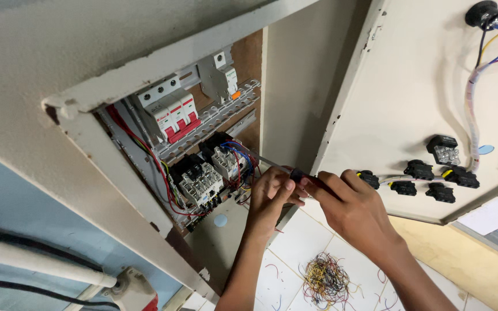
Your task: The person uses a screwdriver to connect and tighten wires to terminals on a wall-mounted electrical panel. They handle multiple colored wires, inserting them into terminal blocks and securing them with the screwdriver.
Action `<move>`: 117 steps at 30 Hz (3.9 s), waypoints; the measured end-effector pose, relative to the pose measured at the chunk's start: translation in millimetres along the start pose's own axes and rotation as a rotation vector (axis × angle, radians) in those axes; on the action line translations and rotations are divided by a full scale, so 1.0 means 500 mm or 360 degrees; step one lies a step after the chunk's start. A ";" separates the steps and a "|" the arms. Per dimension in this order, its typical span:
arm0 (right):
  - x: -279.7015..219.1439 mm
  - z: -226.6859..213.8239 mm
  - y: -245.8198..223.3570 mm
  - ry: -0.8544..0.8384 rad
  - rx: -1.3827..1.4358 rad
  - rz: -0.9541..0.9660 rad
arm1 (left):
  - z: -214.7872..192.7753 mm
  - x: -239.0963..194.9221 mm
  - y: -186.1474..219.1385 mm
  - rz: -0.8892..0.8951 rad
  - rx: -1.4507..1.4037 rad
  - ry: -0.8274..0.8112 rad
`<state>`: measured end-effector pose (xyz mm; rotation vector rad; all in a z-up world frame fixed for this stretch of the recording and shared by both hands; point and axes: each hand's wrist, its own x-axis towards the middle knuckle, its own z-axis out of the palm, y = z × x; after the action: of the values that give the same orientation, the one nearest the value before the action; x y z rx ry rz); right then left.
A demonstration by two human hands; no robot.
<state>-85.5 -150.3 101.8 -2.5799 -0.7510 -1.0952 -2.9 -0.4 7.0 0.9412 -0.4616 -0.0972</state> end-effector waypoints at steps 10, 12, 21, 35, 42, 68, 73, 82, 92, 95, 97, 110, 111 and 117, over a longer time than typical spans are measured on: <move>-0.007 -0.013 0.000 -0.0182 0.0840 0.0898 | -0.007 0.016 -0.040 0.0019 -0.0327 -0.0001; -0.006 -0.015 -0.004 -0.0333 0.0941 0.1188 | -0.010 0.013 -0.036 -0.0015 -0.0329 -0.0041; -0.012 -0.010 -0.011 -0.0108 0.0570 0.0674 | -0.005 0.021 -0.037 0.0069 -0.0506 -0.0065; -0.033 0.021 -0.022 0.0076 0.0360 0.0334 | 0.006 -0.004 -0.050 0.0050 -0.0974 -0.0106; -0.034 0.014 -0.022 0.0233 0.0450 0.0115 | 0.013 -0.006 -0.084 0.0009 -0.0934 0.0230; 0.237 0.237 -0.004 -0.0480 0.0224 0.0202 | 0.113 -0.257 -0.051 -0.0218 -0.1053 0.0270; 0.240 0.256 0.053 -0.0355 0.0470 0.0234 | 0.095 -0.282 -0.040 -0.0249 -0.0980 0.0321; 0.131 0.177 0.059 -0.0140 0.1299 0.0367 | 0.038 -0.286 -0.023 -0.0043 -0.0413 0.0522; -0.027 0.262 0.080 -0.0558 0.1942 0.0713 | -0.028 -0.203 -0.062 0.0004 -0.0106 0.1088; -0.082 0.316 0.117 -0.0724 0.2022 0.0767 | -0.027 -0.186 -0.070 0.0049 0.0026 0.1014; -0.112 0.305 0.118 -0.0741 0.2060 0.0836 | -0.058 -0.180 -0.104 0.0002 0.0175 0.1008; -0.295 0.223 0.215 -0.0215 0.1552 0.1079 | -0.041 -0.162 -0.165 -0.0069 0.0303 0.1072; -0.305 0.230 0.213 -0.0211 0.1546 0.1081 | -0.040 -0.156 -0.170 -0.0071 0.0300 0.1066; -0.307 0.217 0.169 -0.0158 0.1955 0.1175 | -0.009 -0.166 -0.191 0.0094 0.0115 0.1124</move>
<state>-64.7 -233.2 -85.4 -1.5609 -0.2473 -0.1269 -64.3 -30.6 -99.3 0.9641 0.1629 0.3021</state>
